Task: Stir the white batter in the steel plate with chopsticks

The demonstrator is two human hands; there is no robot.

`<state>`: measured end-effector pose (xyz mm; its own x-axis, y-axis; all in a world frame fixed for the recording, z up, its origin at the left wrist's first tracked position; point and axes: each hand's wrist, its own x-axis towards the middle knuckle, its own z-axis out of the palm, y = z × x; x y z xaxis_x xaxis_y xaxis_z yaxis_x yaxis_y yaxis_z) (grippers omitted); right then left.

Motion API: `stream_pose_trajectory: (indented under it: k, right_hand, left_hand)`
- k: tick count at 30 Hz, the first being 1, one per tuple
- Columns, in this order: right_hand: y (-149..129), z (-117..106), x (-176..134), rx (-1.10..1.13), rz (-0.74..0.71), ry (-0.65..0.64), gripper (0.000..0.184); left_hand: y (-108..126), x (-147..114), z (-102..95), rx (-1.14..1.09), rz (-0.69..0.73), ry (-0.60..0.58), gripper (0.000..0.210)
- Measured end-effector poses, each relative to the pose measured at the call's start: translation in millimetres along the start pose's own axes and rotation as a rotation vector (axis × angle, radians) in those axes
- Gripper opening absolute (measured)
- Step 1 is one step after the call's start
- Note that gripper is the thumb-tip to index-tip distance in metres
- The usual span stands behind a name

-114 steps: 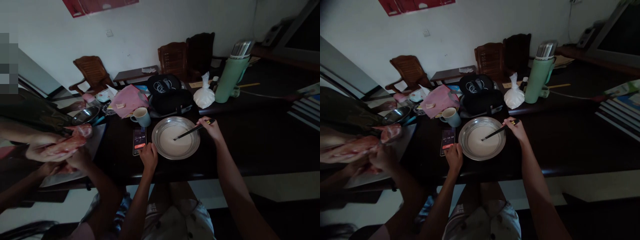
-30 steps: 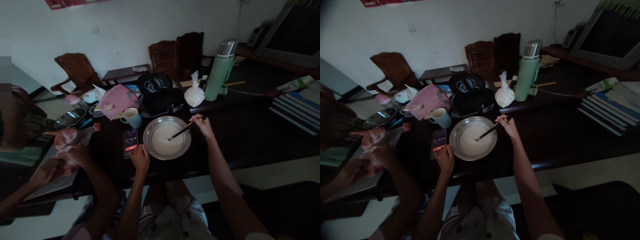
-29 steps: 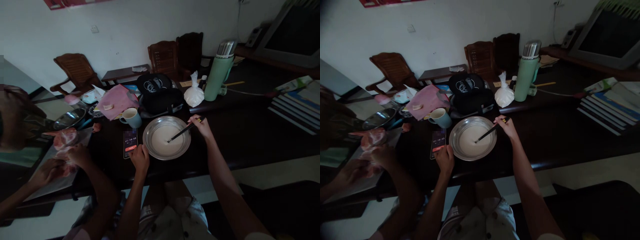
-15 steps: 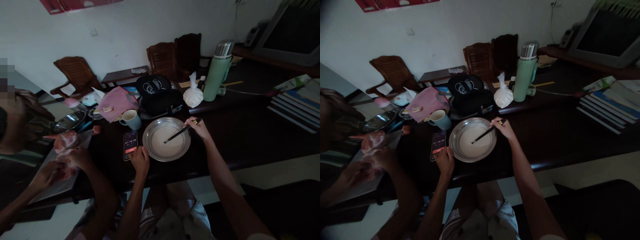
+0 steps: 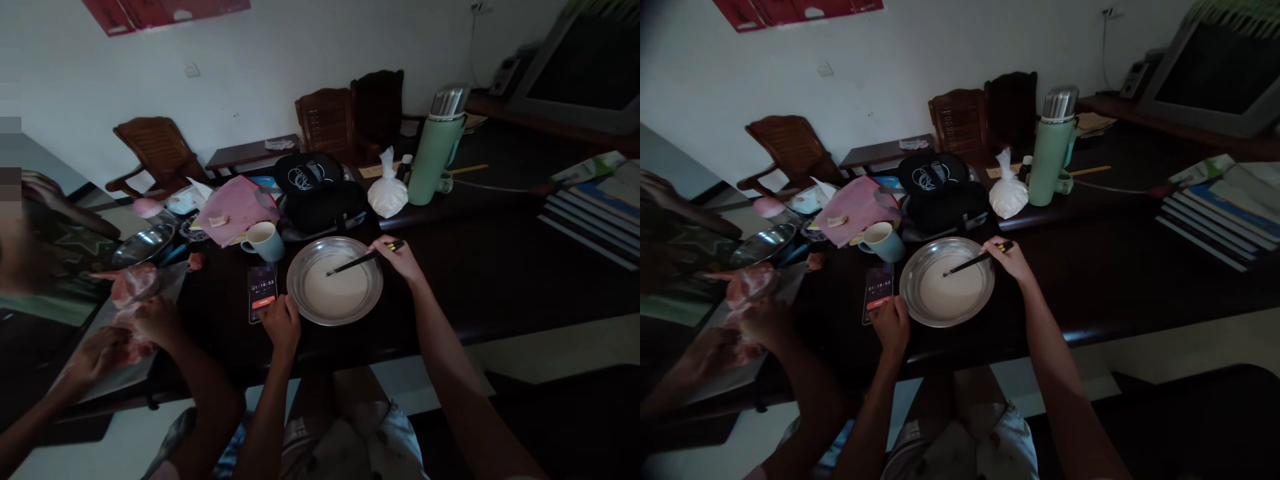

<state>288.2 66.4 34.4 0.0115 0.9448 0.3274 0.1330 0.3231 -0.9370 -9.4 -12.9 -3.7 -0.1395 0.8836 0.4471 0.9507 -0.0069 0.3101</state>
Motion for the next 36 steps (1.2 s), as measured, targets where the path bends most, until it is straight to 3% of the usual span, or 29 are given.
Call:
stream_pose_trajectory:
  k: [4, 10, 16, 21, 27, 33, 36]
  right_hand:
    - [0, -6, 0, 0.02, 0.035, 0.115, 0.033]
    - [1, 3, -1, 0.004, -0.021, -0.043, 0.032]
    - [2, -4, 0, 0.03, 0.02, 0.125, 0.033]
    - [1, 4, -1, 0.032, 0.017, -0.039, 0.033]
    - [3, -4, 0, 0.035, 0.027, 0.127, 0.034]
    - [2, 2, -1, 0.031, 0.004, -0.062, 0.032]
    - [3, 0, 0, -0.002, -0.017, 0.009, 0.033]
  left_hand:
    - [0, 0, 0.3, 0.018, 0.005, -0.002, 0.034]
    - [-2, 0, 1.1, 0.007, 0.019, 0.008, 0.033]
    - [-2, -1, 1.5, 0.011, 0.02, 0.003, 0.033]
    - [-1, -1, 0.2, 0.0, 0.005, 0.001, 0.033]
    - [0, 0, -0.9, -0.004, 0.002, 0.006, 0.033]
    - [1, 1, -1.5, -0.021, 0.001, 0.006, 0.034]
    - [0, 0, -0.7, -0.021, -0.001, 0.008, 0.033]
